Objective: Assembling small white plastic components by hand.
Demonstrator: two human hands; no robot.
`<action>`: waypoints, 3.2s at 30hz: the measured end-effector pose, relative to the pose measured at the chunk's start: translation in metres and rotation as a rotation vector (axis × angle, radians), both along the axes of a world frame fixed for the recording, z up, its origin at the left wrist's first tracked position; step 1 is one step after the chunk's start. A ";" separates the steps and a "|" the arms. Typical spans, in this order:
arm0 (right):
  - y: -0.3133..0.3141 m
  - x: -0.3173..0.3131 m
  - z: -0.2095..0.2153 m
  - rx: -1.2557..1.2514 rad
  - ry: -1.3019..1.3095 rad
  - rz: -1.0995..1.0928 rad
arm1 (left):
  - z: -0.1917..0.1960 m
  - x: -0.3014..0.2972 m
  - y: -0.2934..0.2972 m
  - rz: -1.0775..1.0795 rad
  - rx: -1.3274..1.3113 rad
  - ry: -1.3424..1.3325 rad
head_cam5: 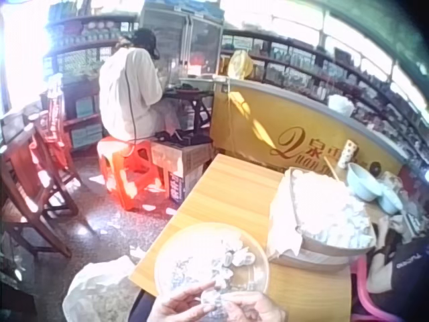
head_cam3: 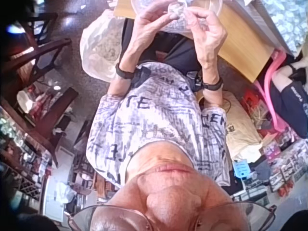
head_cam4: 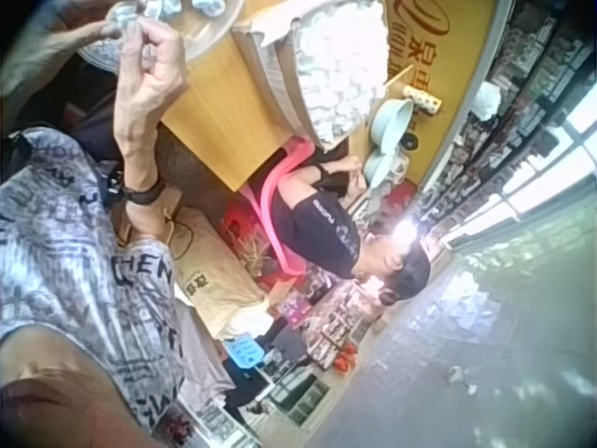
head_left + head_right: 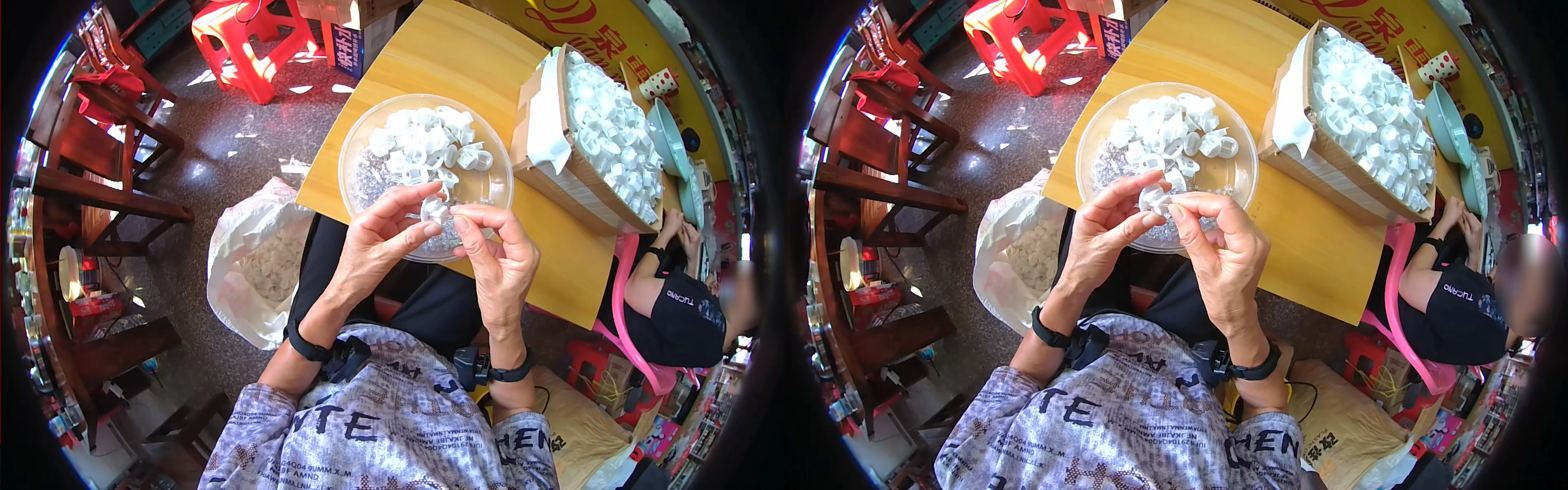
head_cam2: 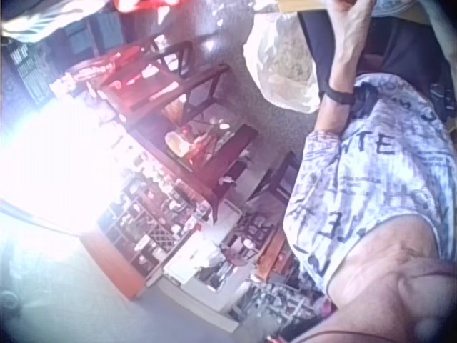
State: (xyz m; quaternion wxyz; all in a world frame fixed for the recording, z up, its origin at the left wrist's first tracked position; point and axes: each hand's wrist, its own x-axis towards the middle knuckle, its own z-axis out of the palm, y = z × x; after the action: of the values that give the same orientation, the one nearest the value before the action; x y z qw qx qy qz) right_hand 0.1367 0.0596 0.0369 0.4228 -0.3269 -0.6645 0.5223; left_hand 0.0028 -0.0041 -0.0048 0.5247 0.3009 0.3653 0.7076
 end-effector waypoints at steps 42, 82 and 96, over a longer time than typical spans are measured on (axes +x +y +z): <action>0.001 0.009 0.004 -0.003 -0.022 0.035 | -0.002 0.001 -0.002 0.005 0.025 0.061; 0.000 0.015 0.008 -0.053 -0.023 0.079 | 0.003 0.002 -0.002 -0.108 -0.098 -0.063; -0.004 0.014 0.012 0.081 -0.095 0.056 | 0.002 0.003 -0.005 -0.128 -0.107 -0.062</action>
State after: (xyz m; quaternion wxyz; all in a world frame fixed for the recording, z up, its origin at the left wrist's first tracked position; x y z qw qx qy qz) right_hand 0.1512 0.0552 0.0491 0.3887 -0.3152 -0.7134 0.4906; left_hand 0.0053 -0.0087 -0.0027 0.5953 0.2733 0.3662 0.6609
